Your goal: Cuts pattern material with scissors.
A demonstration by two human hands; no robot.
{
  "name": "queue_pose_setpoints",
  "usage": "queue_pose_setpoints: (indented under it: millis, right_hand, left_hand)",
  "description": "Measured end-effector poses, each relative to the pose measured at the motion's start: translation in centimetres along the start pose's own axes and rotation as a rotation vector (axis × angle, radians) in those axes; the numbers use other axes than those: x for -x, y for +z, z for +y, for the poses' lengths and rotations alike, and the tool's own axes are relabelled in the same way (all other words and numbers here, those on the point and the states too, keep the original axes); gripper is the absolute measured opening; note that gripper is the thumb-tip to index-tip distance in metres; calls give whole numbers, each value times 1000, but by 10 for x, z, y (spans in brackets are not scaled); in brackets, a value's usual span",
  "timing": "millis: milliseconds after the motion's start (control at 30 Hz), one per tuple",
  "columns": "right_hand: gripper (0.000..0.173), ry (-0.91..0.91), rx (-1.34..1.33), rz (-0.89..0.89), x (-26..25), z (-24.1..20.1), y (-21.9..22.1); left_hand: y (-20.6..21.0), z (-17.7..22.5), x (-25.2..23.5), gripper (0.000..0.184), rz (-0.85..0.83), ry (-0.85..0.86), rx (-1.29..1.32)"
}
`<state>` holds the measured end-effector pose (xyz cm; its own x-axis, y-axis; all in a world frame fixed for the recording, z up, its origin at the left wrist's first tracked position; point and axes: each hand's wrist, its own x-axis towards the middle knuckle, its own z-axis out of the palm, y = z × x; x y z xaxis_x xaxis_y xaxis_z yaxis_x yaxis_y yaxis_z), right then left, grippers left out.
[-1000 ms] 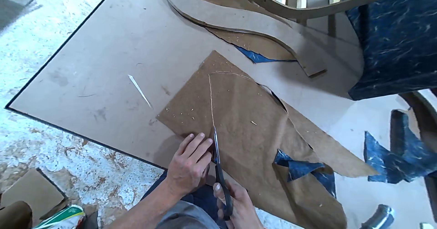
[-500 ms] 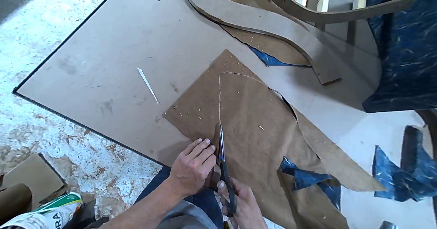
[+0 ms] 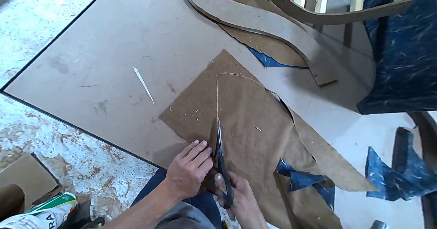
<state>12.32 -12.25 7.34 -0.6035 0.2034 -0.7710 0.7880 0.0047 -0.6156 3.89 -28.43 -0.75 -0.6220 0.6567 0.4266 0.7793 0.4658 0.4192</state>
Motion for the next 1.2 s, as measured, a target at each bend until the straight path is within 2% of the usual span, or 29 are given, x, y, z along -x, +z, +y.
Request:
queue_pose_setpoints:
  millis: [167,267,600,900,1200]
  right_hand:
    - [51,-16,80,7,-7,-2,0]
    - [47,-31,115,32,-8,-1,2]
    - [51,-25,79,25,-20,-12,0]
    - [46,-21,73,24,-21,-15,-1]
    - [37,-52,20,13,-28,-31,3]
  left_hand:
    - [-1,0,0,13,0,-11,20]
    - [1,0,1,12,5,-10,15]
    - [2,-1,1,20,25,9,-24]
    - [3,-1,1,15,47,13,-28]
    - [6,-1,3,22,62,6,-10]
